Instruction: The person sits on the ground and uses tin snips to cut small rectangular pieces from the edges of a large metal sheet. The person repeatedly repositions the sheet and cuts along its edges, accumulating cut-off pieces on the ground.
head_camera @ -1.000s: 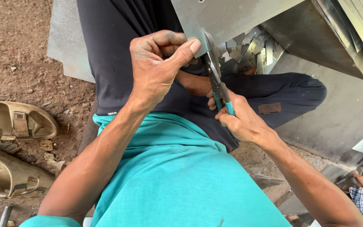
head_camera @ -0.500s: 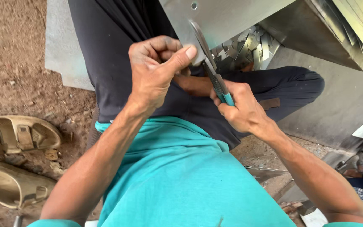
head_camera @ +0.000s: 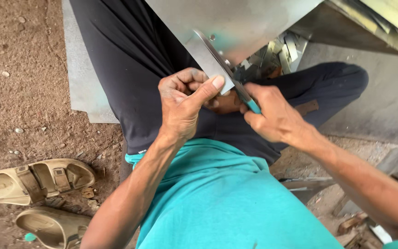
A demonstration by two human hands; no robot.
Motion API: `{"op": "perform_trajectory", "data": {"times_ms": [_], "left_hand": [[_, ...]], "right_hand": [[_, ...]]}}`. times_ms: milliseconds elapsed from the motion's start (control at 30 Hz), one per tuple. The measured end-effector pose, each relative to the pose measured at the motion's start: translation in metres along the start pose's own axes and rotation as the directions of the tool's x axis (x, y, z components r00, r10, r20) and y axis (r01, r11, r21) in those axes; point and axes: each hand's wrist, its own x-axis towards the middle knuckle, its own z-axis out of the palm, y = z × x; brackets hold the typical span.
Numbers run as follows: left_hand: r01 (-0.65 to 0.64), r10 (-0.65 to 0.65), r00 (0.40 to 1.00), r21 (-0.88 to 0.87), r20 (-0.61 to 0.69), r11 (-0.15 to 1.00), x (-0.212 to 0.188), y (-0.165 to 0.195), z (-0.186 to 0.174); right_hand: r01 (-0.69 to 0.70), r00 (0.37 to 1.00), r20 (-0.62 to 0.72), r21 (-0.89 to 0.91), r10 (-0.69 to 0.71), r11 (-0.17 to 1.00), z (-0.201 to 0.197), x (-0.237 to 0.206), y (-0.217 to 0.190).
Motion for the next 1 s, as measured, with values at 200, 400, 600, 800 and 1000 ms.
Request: {"op": "perform_trajectory", "data": {"times_ms": [200,400,600,800,1000], "left_hand": [[-0.281,0.260,0.958,0.573,0.120,0.770,-0.001,0.052,-0.013],[-0.414,0.700,0.513,0.857,0.497,-0.306,0.023,0.032,-0.037],[-0.224,0.138,0.974,0.702,0.179,0.676,0.028,0.004,0.008],[-0.089,0.102,0.994,0.779,0.032,0.621,0.011,0.032,0.008],[-0.422,0.412,0.905,0.102,0.109,0.901,-0.006,0.061,-0.057]], "right_hand": [[-0.217,0.975,0.043,-0.045,0.219,0.975,0.004,-0.007,0.015],[-0.079,0.997,0.017,0.044,0.078,0.996,0.016,-0.057,0.057],[-0.151,0.982,-0.119,-0.015,0.148,0.988,0.002,-0.099,0.096],[0.097,0.990,0.111,-0.136,-0.082,0.986,-0.035,-0.056,0.071],[-0.018,0.946,0.321,-0.094,0.047,0.995,-0.038,0.022,0.011]]}}
